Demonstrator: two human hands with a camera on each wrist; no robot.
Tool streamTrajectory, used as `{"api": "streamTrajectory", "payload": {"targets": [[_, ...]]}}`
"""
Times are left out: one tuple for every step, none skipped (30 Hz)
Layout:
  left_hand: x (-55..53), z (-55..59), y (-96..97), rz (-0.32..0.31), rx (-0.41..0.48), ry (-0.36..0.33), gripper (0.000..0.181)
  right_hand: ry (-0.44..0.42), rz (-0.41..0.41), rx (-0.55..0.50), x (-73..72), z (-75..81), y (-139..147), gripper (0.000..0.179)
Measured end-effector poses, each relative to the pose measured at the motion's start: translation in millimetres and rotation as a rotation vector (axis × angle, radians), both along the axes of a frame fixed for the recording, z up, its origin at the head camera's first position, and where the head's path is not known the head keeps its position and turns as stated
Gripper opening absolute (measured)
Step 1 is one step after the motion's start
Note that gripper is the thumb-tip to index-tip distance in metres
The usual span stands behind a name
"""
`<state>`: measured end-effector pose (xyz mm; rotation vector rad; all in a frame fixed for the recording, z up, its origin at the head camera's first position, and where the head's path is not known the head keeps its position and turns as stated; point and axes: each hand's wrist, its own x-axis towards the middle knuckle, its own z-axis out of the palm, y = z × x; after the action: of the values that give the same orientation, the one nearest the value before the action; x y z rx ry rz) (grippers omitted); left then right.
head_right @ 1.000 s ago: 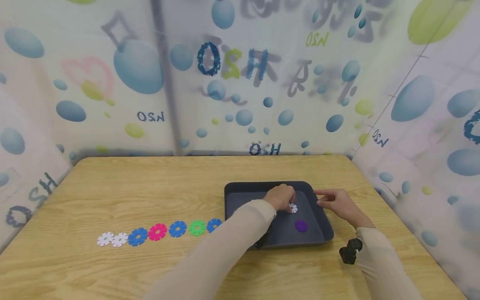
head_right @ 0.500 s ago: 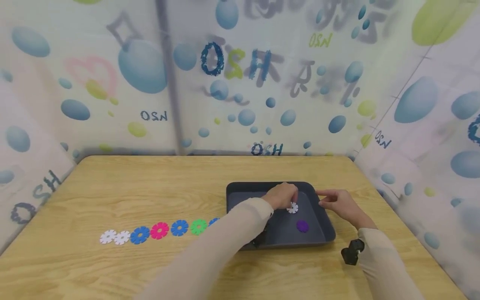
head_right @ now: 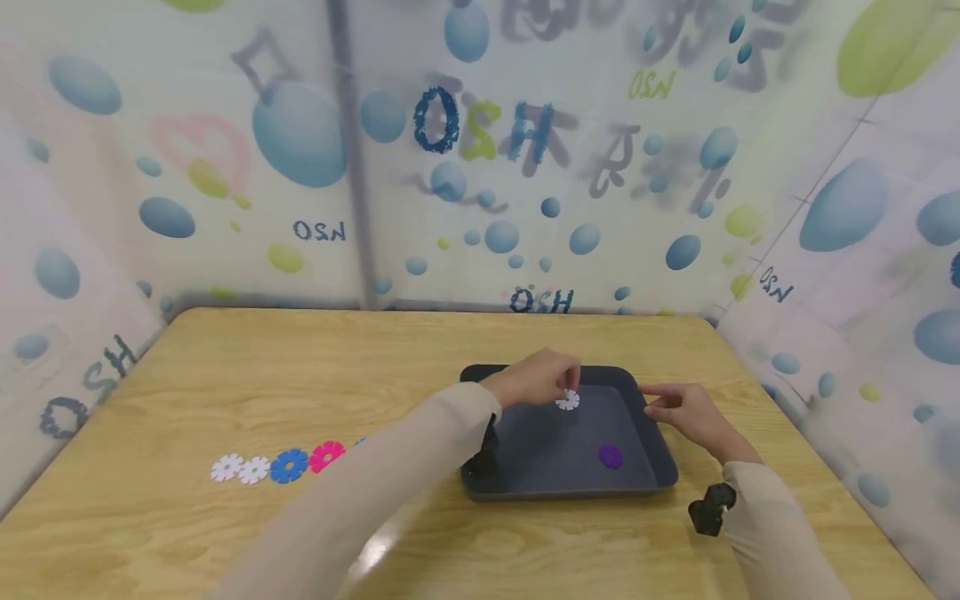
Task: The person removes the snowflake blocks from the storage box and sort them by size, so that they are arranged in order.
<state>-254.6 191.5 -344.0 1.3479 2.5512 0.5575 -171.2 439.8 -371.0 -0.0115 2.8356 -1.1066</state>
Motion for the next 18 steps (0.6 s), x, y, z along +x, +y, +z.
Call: {"api": "streamTrajectory", "payload": {"targets": [[-0.5,2.6,-4.8,-0.003,-0.001,0.010,0.010,-0.001,0.000,0.000,0.1,0.2,0.3,0.047],[-1.0,5.1,-9.7,-0.009,-0.002,0.020,0.010,0.002,-0.002,0.001,0.0,0.4,0.4,0.047],[-1.6,7.8,-15.0,-0.016,-0.005,0.030,0.010,0.005,0.000,0.004,0.0,0.5,0.6,0.047],[-1.8,10.8,-20.6,-0.022,-0.008,0.038,0.010,0.010,0.001,0.008,0.0,0.6,0.6,0.047],[-1.9,13.8,-26.4,-0.030,-0.012,0.045,0.009,0.011,0.001,0.008,0.0,0.8,0.6,0.047],[-2.0,16.3,-32.4,-0.039,-0.014,0.054,0.009,0.012,0.000,0.008,-0.1,0.7,0.7,0.047],[-2.1,18.5,-38.5,-0.049,-0.014,0.061,0.009,0.015,0.000,0.011,0.1,0.7,0.7,0.047],[-2.3,20.5,-44.8,-0.058,-0.015,0.068,0.009,0.015,-0.002,0.014,0.3,0.7,0.7,0.047],[-2.4,22.4,-51.4,-0.064,-0.015,0.070,0.009,0.015,-0.003,0.013,0.6,0.7,0.7,0.047],[-2.1,24.3,-58.1,-0.067,-0.018,0.067,0.009,0.010,-0.004,0.009,0.8,0.7,0.5,0.047],[-2.0,25.7,-64.8,-0.070,-0.020,0.069,0.009,0.005,-0.005,0.005,1.0,0.6,0.4,0.047],[-2.0,26.8,-71.5,-0.074,-0.025,0.071,0.009,0.002,-0.005,0.005,1.3,0.5,0.2,0.047],[-1.6,28.2,-78.4,-0.077,-0.028,0.070,0.009,0.000,-0.005,0.004,1.5,0.3,-0.1,0.048],[-1.1,29.7,-85.5,-0.077,-0.032,0.064,0.009,-0.005,-0.005,0.001,1.6,0.1,-0.3,0.048],[-0.7,30.7,-92.1,-0.078,-0.035,0.064,0.009,-0.007,-0.004,0.000,1.7,-0.1,-0.4,0.048],[-0.1,31.7,-98.9,-0.080,-0.038,0.065,0.009,-0.007,-0.003,0.000,1.7,-0.3,-0.6,0.048],[0.4,32.4,-105.8,-0.084,-0.037,0.066,0.008,-0.006,-0.005,0.002,1.6,-0.5,-0.7,0.048],[1.1,33.0,-112.6,-0.086,-0.037,0.066,0.008,-0.003,-0.004,0.004,1.5,-0.6,-0.8,0.048]]}}
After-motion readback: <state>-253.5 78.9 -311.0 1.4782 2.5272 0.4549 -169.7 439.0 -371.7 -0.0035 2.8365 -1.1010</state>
